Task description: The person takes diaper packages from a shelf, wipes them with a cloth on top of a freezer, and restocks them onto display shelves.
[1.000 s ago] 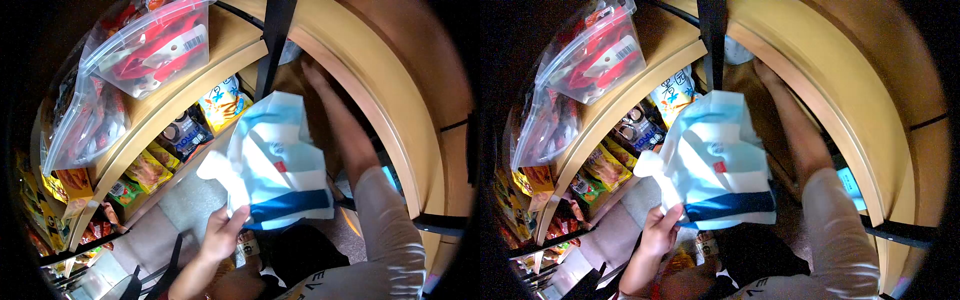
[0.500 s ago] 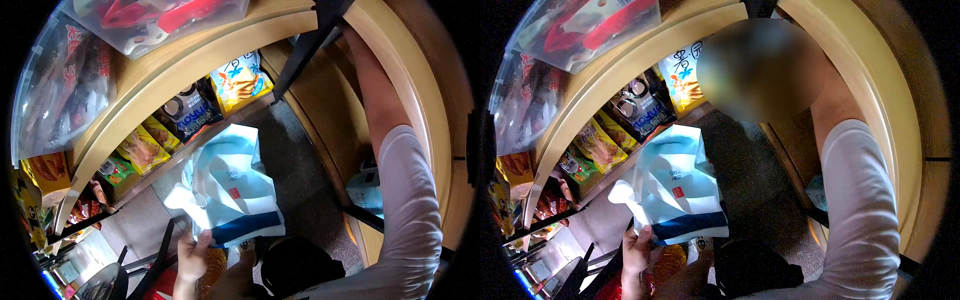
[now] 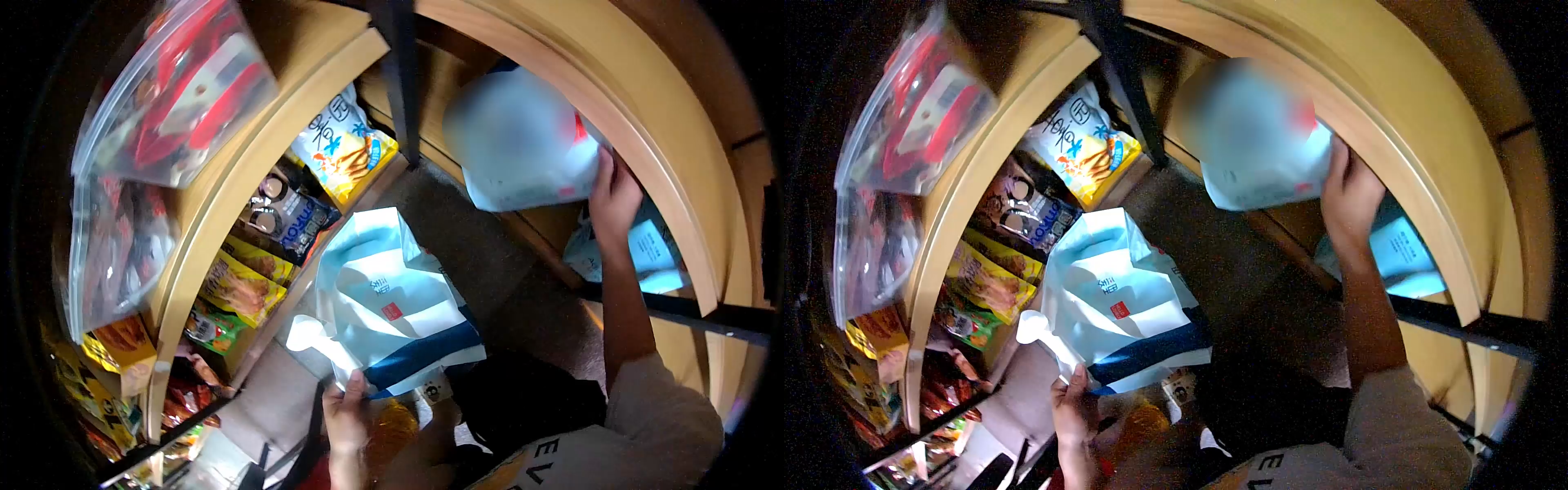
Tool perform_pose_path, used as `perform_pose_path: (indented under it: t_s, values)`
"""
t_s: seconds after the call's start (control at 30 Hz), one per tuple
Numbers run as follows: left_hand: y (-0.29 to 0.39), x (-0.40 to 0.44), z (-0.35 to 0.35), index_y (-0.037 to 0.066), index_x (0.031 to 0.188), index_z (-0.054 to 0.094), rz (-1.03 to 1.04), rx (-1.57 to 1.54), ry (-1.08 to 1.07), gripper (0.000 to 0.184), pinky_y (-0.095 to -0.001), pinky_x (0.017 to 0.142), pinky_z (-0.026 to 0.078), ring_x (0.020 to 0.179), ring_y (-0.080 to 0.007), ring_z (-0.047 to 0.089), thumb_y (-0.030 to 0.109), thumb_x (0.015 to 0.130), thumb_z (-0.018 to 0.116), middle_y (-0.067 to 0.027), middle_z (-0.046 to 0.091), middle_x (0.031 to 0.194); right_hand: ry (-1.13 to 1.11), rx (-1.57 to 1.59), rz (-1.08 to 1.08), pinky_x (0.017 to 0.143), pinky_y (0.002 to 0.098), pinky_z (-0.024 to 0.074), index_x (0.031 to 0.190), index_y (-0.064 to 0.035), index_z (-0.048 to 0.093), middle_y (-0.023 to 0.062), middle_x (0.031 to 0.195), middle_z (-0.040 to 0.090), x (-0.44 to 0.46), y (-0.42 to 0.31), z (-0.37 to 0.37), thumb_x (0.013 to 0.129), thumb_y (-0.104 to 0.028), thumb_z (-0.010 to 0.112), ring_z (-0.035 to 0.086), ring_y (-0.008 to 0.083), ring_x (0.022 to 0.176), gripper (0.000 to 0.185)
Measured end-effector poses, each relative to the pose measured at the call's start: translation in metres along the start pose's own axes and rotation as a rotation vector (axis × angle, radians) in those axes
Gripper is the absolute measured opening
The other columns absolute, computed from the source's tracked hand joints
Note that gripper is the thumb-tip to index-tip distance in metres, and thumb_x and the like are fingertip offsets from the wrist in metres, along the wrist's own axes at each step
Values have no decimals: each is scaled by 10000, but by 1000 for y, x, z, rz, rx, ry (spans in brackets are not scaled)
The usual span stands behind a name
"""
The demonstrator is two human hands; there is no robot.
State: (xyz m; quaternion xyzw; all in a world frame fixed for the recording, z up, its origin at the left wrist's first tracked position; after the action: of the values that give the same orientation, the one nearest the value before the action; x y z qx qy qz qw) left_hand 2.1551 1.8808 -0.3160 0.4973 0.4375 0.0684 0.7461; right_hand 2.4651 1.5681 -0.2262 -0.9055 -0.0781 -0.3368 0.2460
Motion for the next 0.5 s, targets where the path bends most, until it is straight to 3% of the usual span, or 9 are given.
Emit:
perform_pose_path:
  t_s: [0.03, 0.1, 0.17, 0.23, 0.3, 0.37, 0.43, 0.47, 0.5]
  values:
    - [-1, 0, 1, 19, 865, 590, 10, -14, -25, 137, -212, 605, 367, 673, -82, 484, 140, 871, 526, -16, 559, 767, -103, -25, 35, 671, 342, 408, 845, 21, 544, 152, 818, 551, -16, -11, -21, 837, -122, 529, 525, 251, 768, 145]
    - [3, 0, 13, 13, 877, 589, -9, -20, -23, 139, -222, 617, 383, 679, -90, 496, 138, 869, 528, -22, 564, 774, -213, -112, -83, 649, 342, 394, 796, 15, 533, 155, 802, 538, -40, -28, -46, 843, -105, 509, 497, 232, 756, 131]
    - [3, 1, 25, 7, 889, 588, -14, -26, -34, 142, -231, 629, 399, 685, -99, 508, 135, 868, 529, -29, 568, 781, -135, 129, -209, 682, 400, 384, 804, 4, 554, 157, 790, 531, -55, -37, -66, 741, -62, 593, 490, 325, 729, 99]
    - [7, 6, 31, -5, 895, 582, -22, -6, -40, 146, -245, 647, 415, 688, -111, 519, 128, 865, 530, -39, 573, 783, -244, 102, -92, 727, 412, 387, 801, 0, 560, 156, 889, 533, -65, -27, -70, 704, -72, 619, 489, 336, 808, 135]
    - [7, 10, 41, -11, 916, 580, -48, 61, -96, 152, -241, 662, 411, 716, -112, 518, 124, 865, 531, -43, 576, 811, -370, 107, -312, 754, 415, 383, 782, 16, 548, 189, 1001, 500, -76, -44, -67, 758, -107, 579, 469, 328, 915, 129]
    - [8, 17, 53, -13, 929, 580, 31, 117, -113, 161, -235, 678, 408, 750, -100, 510, 127, 866, 530, -37, 576, 843, -431, 132, -279, 821, 448, 370, 820, 12, 551, 200, 1063, 482, -77, -35, -68, 743, -116, 606, 449, 355, 994, 159]
    - [5, 25, 58, -2, 952, 583, 32, 169, -172, 161, -220, 691, 403, 756, -86, 505, 125, 866, 532, -22, 574, 863, -506, 154, -162, 872, 474, 352, 891, -2, 543, 204, 1109, 471, -76, -27, -66, 721, -131, 638, 421, 388, 1054, 234]
    - [3, 25, 62, 1, 951, 584, 8, 188, -191, 161, -217, 682, 403, 748, -82, 502, 128, 867, 532, -20, 573, 861, -527, 115, -146, 906, 458, 355, 989, -24, 530, 189, 1147, 465, -74, -26, -68, 672, -185, 676, 420, 381, 1077, 385]
    - [3, 25, 69, 4, 951, 585, -16, 203, -210, 161, -214, 672, 402, 740, -79, 499, 131, 867, 532, -17, 572, 860, -522, 114, -149, 906, 458, 355, 989, -24, 530, 189, 1147, 465, -71, -28, -69, 672, -185, 676, 420, 381, 1077, 385]
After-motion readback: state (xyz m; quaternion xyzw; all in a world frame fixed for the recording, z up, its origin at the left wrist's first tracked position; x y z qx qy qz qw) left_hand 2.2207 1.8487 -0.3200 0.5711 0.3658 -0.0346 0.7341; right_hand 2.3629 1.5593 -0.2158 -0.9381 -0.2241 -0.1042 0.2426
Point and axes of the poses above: each hand's wrist, its own x-axis towards the middle knuckle, its own z-axis out of the palm, y = z × x, the point moved 9 cm from there along x, towards the middle knuckle
